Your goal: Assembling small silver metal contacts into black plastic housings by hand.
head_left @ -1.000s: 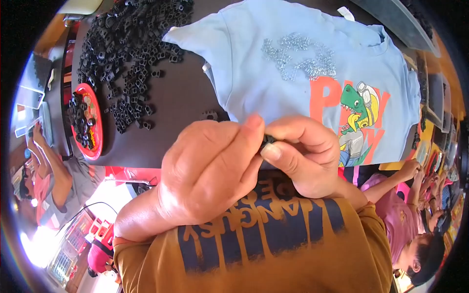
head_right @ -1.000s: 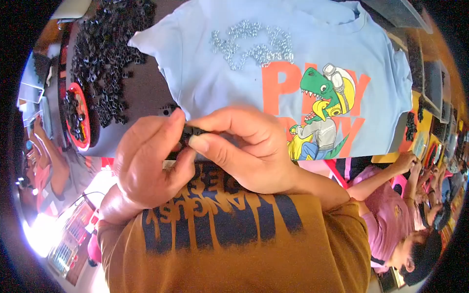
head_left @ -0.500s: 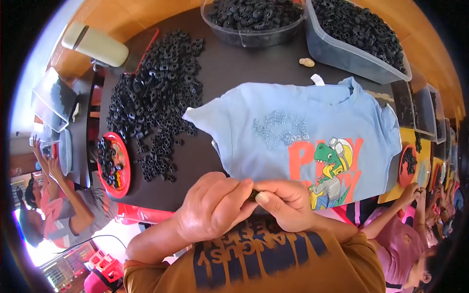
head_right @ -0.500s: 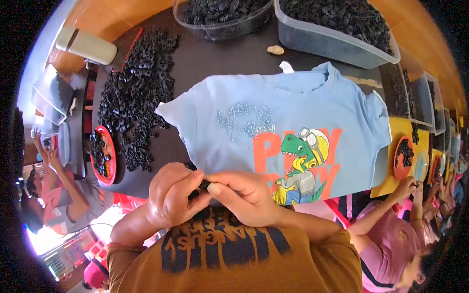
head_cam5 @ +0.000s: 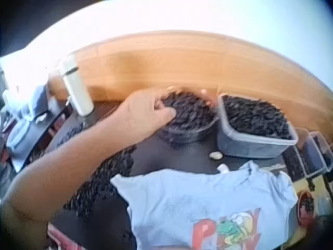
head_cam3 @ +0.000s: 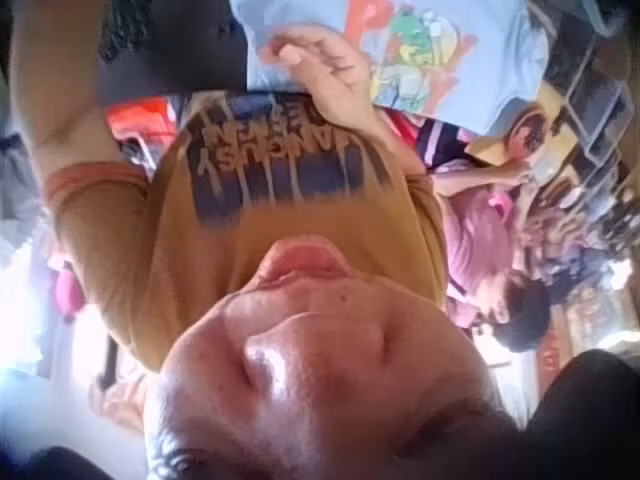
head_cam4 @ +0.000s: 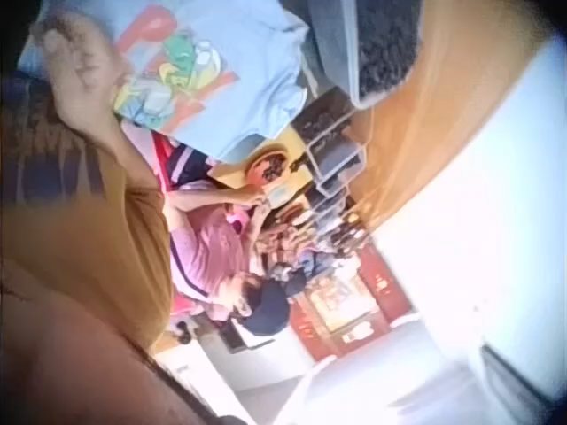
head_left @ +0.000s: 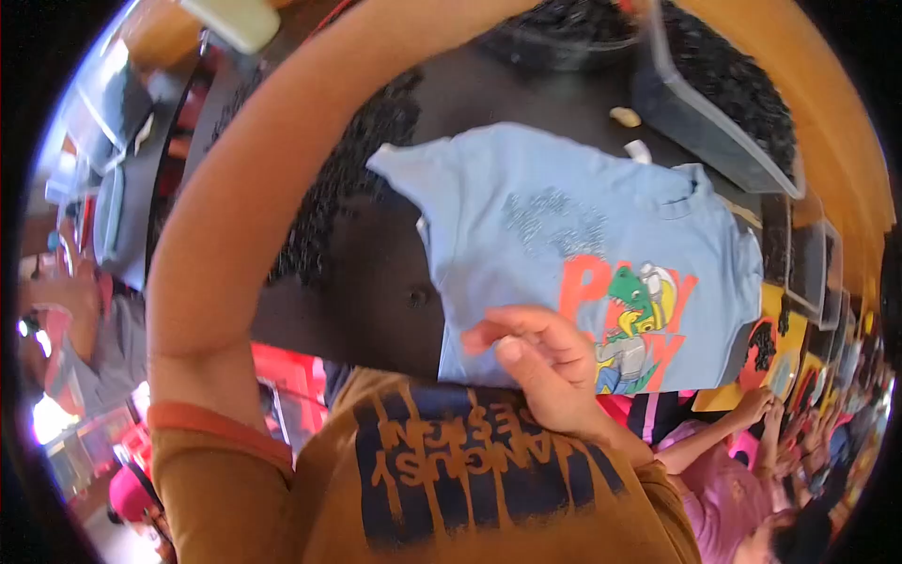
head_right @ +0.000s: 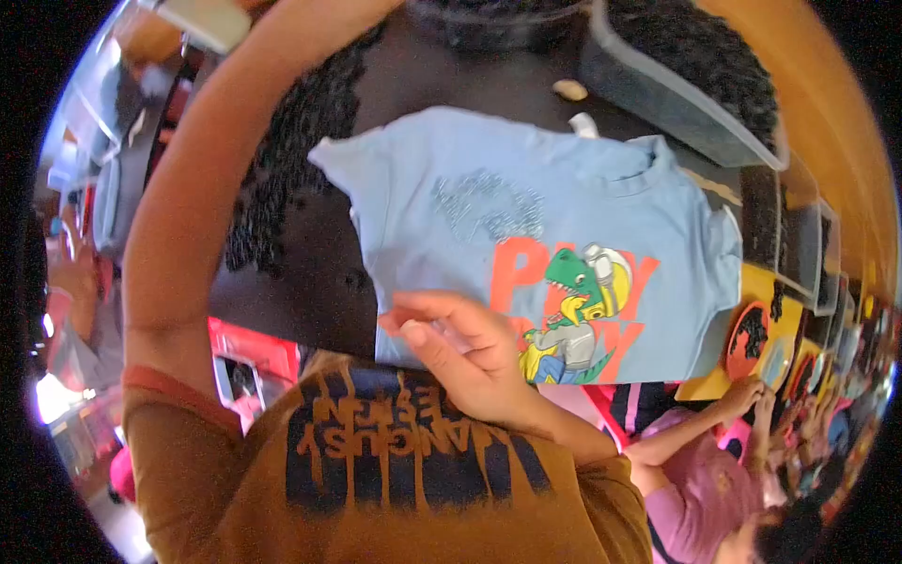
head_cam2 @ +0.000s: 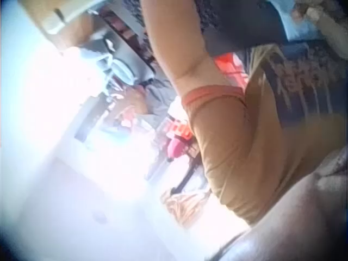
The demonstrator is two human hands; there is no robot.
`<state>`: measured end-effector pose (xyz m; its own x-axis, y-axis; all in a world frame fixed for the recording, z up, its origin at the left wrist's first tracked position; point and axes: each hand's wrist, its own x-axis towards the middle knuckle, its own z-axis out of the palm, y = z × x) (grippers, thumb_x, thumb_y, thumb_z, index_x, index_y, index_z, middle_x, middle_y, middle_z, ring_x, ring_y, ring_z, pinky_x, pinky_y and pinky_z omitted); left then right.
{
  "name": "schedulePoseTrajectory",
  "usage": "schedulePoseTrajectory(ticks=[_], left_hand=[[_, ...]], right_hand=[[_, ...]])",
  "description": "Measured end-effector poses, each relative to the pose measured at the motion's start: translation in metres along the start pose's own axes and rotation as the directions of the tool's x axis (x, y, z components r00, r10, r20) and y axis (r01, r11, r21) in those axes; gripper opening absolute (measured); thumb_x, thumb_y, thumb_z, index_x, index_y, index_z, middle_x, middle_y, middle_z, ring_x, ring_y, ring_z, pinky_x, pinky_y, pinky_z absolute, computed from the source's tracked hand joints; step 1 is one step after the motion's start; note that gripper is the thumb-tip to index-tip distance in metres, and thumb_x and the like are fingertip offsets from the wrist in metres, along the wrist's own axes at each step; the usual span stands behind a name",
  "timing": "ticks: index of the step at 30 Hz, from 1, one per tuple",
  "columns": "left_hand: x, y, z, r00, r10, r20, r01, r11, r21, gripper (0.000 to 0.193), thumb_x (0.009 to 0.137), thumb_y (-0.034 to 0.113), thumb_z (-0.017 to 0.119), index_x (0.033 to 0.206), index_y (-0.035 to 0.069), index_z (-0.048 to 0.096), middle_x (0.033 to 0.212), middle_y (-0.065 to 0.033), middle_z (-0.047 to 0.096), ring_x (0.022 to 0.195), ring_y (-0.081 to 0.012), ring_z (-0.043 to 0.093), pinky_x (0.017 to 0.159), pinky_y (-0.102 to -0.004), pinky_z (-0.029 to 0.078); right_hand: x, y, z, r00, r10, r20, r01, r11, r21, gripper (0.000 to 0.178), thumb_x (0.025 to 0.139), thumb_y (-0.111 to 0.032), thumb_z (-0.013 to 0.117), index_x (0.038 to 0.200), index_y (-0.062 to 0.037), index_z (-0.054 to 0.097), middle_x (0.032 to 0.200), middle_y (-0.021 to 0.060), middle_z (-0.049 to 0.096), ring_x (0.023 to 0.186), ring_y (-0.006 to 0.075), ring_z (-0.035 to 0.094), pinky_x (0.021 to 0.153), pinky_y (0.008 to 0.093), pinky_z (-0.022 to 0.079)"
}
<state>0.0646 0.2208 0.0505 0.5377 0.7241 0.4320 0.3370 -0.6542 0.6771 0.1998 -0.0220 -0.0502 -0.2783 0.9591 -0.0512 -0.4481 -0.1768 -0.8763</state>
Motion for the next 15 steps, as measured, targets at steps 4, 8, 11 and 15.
schedulePoseTrajectory(ticks=[4,8,11,15], left_hand=[[-0.065,0.016,-0.018,0.973,-0.210,-0.091,0.224,0.956,0.188,0.026,0.081,0.015,0.057,0.099,-0.004,0.060,0.070,-0.0089,0.060,0.064,-0.0147,0.056,0.060,-0.0279,0.045],[-0.164,0.007,-0.033,0.903,-0.379,-0.205,0.428,0.843,0.326,0.019,0.086,0.012,0.061,0.103,0.003,0.065,0.087,-0.0006,0.063,0.078,-0.0059,0.054,0.067,-0.0221,0.043],[-0.210,0.023,-0.031,0.867,-0.420,-0.269,0.494,0.799,0.343,0.013,0.081,0.005,0.061,0.093,0.001,0.064,0.078,-0.0075,0.061,0.069,-0.0145,0.060,0.063,-0.0259,0.046],[-0.219,0.016,-0.015,0.916,-0.291,-0.275,0.381,0.843,0.379,0.013,0.077,0.002,0.063,0.090,0.001,0.063,0.074,-0.0097,0.057,0.066,-0.0260,0.057,0.059,-0.0317,0.045]], right_hand=[[-0.004,-0.001,0.003,0.999,-0.034,-0.026,0.034,0.999,0.004,0.026,0.091,-0.001,0.051,0.117,0.0046,0.052,0.103,0.0139,0.063,0.094,0.0155,0.061,0.084,0.0262,0.047],[0.001,0.001,0.005,0.998,-0.049,-0.039,0.047,0.998,-0.048,0.024,0.089,0.002,0.051,0.112,0.0079,0.054,0.095,0.0134,0.062,0.090,0.0166,0.062,0.081,0.0258,0.047],[0.002,0.004,0.006,0.996,-0.084,0.032,0.087,0.991,-0.100,0.023,0.089,0.004,0.051,0.111,0.0084,0.054,0.094,0.0131,0.062,0.089,0.0172,0.062,0.079,0.0255,0.047],[0.004,0.009,0.005,0.988,-0.119,0.102,0.138,0.967,-0.216,0.023,0.088,0.005,0.051,0.110,0.0087,0.055,0.094,0.0136,0.062,0.087,0.0173,0.062,0.077,0.0255,0.047]])
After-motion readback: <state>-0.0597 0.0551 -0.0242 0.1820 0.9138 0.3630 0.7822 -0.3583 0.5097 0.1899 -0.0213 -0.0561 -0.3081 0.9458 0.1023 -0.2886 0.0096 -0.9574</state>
